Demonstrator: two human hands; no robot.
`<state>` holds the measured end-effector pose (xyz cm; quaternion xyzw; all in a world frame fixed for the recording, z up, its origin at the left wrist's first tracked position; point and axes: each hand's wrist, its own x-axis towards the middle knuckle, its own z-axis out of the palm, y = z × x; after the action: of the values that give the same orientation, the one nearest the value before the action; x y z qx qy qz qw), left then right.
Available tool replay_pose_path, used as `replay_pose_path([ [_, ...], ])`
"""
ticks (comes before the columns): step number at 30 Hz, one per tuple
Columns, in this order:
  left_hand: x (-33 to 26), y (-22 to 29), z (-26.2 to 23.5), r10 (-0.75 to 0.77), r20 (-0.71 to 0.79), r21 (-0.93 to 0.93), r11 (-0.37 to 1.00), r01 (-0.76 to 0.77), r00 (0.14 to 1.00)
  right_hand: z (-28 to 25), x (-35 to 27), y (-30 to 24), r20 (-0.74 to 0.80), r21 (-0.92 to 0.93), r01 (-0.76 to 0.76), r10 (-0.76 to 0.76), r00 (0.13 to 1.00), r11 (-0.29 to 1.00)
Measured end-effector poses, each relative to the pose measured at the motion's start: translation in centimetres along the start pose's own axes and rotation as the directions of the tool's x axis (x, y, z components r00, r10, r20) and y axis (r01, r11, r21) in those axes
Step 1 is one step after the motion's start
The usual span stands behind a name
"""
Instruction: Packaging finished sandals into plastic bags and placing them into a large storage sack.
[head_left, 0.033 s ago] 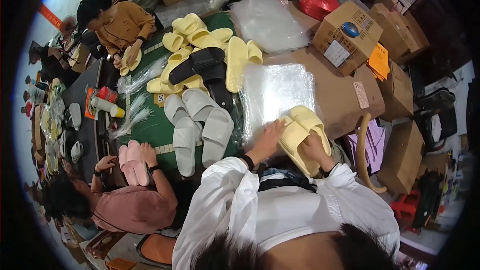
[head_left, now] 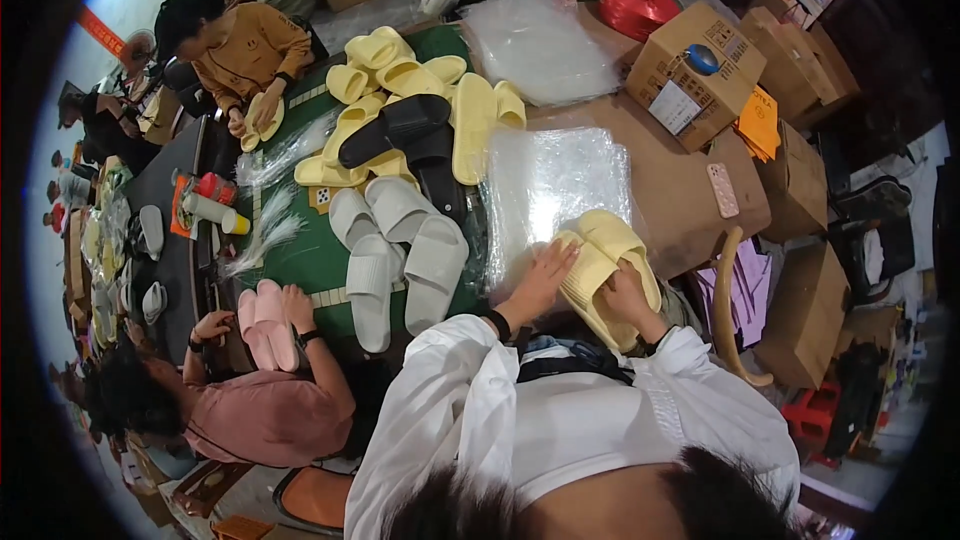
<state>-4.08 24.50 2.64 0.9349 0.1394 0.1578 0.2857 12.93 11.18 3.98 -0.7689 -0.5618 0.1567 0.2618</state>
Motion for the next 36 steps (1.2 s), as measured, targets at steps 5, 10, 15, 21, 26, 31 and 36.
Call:
replay_pose_path([
  [5, 0.3, 1.4, -0.4, 0.072, 0.075, -0.071, 0.995, -0.067, 0.995, 3.0, 1.1, -0.1, -0.231, -0.023, -0.095, 0.087, 0.969, 0.995],
  [10, 0.1, 2.1, -0.7, 0.117, 0.076, -0.099, 0.989, -0.109, 0.99, 5.7, 2.3, 0.1, -0.332, 0.09, -0.178, 0.199, 0.922, 0.98],
  [15, -0.8, 2.7, 0.0, -0.009, 0.062, -0.129, 0.991, 0.017, 0.998, 7.7, 2.7, 1.5, -0.247, 0.145, -0.257, 0.286, 0.926, 0.956],
  [21, -1.8, -0.2, 2.7, -0.583, -0.281, -0.305, 0.808, 0.505, 0.762, 7.7, 2.6, -0.4, -0.122, -0.044, -0.296, 0.288, 0.95, 0.954],
  [26, -1.4, 0.0, 4.0, -0.627, -0.381, -0.328, 0.778, 0.535, 0.679, 8.1, 2.9, 0.9, -0.342, -0.093, -0.202, 0.16, 0.926, 0.975],
  [31, -0.2, 3.6, -3.2, -0.523, 0.017, -0.797, 0.508, 0.327, 0.852, 8.0, 3.2, 2.7, -0.373, 0.138, -0.282, 0.314, 0.873, 0.949],
  [36, -1.1, -0.5, 2.4, -0.356, -0.249, -0.681, 0.725, 0.098, 0.901, 7.0, 4.9, -2.3, -0.262, -0.132, -0.305, 0.263, 0.928, 0.943],
])
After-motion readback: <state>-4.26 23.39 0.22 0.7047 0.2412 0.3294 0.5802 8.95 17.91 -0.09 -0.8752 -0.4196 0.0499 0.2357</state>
